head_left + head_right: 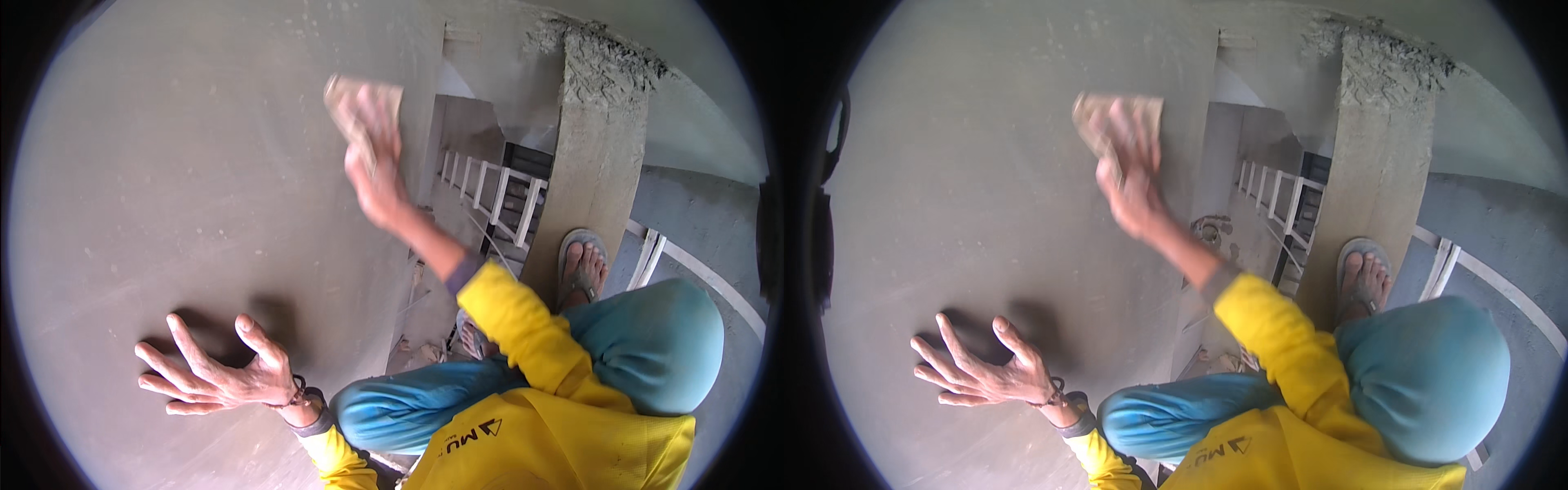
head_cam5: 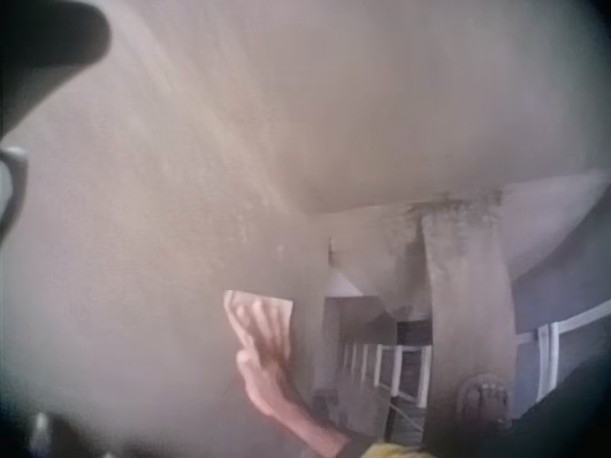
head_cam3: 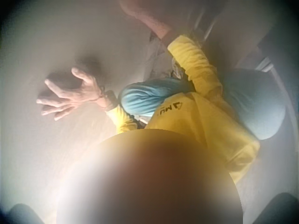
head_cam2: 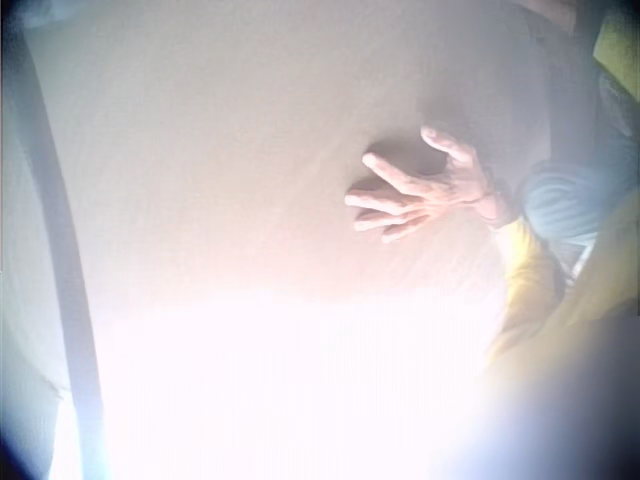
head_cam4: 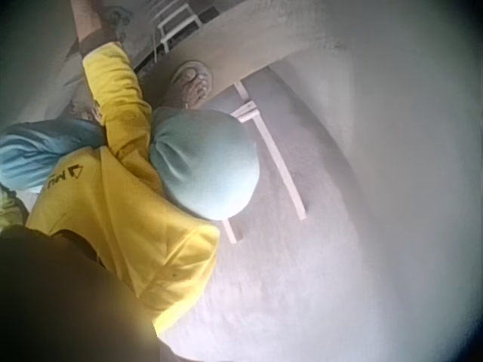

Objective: The person smooths a freshly plastered wall using a sponge and trowel. They repeatedly rub the surface in circular and linear motions, occasionally pausing to check the texture. The person works on a vertical wall section while standing on a scaffold.

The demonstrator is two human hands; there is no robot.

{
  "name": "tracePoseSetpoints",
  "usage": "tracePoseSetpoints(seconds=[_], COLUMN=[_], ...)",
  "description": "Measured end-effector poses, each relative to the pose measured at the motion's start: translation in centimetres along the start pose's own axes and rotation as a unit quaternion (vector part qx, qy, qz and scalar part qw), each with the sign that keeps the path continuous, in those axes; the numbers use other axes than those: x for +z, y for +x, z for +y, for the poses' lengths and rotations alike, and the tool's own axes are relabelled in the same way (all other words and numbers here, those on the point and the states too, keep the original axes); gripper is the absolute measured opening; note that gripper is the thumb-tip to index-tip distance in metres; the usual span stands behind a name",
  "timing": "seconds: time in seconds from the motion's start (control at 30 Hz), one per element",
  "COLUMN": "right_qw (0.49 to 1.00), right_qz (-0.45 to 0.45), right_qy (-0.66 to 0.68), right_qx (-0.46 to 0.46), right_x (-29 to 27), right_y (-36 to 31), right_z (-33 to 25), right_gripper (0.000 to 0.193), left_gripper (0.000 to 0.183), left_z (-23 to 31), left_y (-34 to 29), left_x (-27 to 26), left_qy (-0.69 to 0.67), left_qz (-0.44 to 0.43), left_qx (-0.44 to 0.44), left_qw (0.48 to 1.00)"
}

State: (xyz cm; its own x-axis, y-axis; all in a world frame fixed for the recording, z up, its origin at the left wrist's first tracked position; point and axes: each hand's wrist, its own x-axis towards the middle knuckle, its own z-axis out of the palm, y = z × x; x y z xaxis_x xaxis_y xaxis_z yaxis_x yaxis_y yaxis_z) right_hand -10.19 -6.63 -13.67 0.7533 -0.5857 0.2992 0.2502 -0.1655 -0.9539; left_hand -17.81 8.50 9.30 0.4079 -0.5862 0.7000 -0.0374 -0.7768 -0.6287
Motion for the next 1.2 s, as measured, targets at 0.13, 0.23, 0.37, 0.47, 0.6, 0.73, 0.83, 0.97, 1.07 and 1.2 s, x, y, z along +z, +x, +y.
tracePoseSetpoints(seconds=[0.13, 0.23, 0.37, 0.47, 0.6, 0.73, 0.83, 0.97, 1.07, 1.2], right_qw=[0.961, 0.958, 0.999, 0.994, 0.97, 1.0, 0.973, 0.945, 0.974, 0.968], right_qz=[0.132, 0.136, 0.025, 0.076, 0.104, -0.005, 0.136, 0.105, 0.029, -0.012], right_qy=[0.158, 0.173, -0.023, 0.016, 0.142, -0.011, 0.104, 0.141, 0.047, 0.006], right_qx=[0.186, 0.183, -0.008, 0.072, 0.165, 0.012, 0.157, 0.275, 0.218, 0.251], right_x=[-0.8, 2.1, 2.0, 0.1, 2.7, 3.1, 1.4, 3.2, 5.6, 7.5], right_y=[0.2, -6.7, -5.7, -2.1, -8.1, -9.6, -3.0, -8.6, -17.6, -21.2], right_z=[6.6, 3.8, -3.6, 0.6, 1.5, -4.9, 2.4, 5.0, -2.6, -1.5], right_gripper=[0.065, 0.062, 0.058, 0.059, 0.06, 0.057, 0.062, 0.068, 0.069, 0.07], left_gripper=[0.063, 0.062, 0.065, 0.069, 0.071, 0.07, 0.071, 0.078, 0.079, 0.077], left_z=[2.1, 0.9, 0.5, 1.7, 2.4, 4.3, 6.2, 9.0, 12.8, 18.0], left_y=[0.7, 0.8, 0.1, 0.3, 0.8, 0.4, 0.5, 0.8, 1.4, -1.9], left_x=[0.8, 0.3, 0.6, 0.3, 0.0, 0.5, 0.8, 2.0, 4.6, 7.7], left_qy=[-0.039, -0.017, -0.006, -0.023, 0.0, -0.006, -0.002, -0.039, -0.073, -0.02], left_qz=[0.026, 0.035, 0.027, -0.019, -0.063, -0.147, -0.198, -0.27, -0.301, -0.323], left_qx=[-0.007, -0.013, -0.005, 0.007, 0.01, 0.057, 0.124, 0.181, 0.276, 0.413], left_qw=[0.999, 0.999, 1.0, 1.0, 0.998, 0.988, 0.972, 0.945, 0.91, 0.851])
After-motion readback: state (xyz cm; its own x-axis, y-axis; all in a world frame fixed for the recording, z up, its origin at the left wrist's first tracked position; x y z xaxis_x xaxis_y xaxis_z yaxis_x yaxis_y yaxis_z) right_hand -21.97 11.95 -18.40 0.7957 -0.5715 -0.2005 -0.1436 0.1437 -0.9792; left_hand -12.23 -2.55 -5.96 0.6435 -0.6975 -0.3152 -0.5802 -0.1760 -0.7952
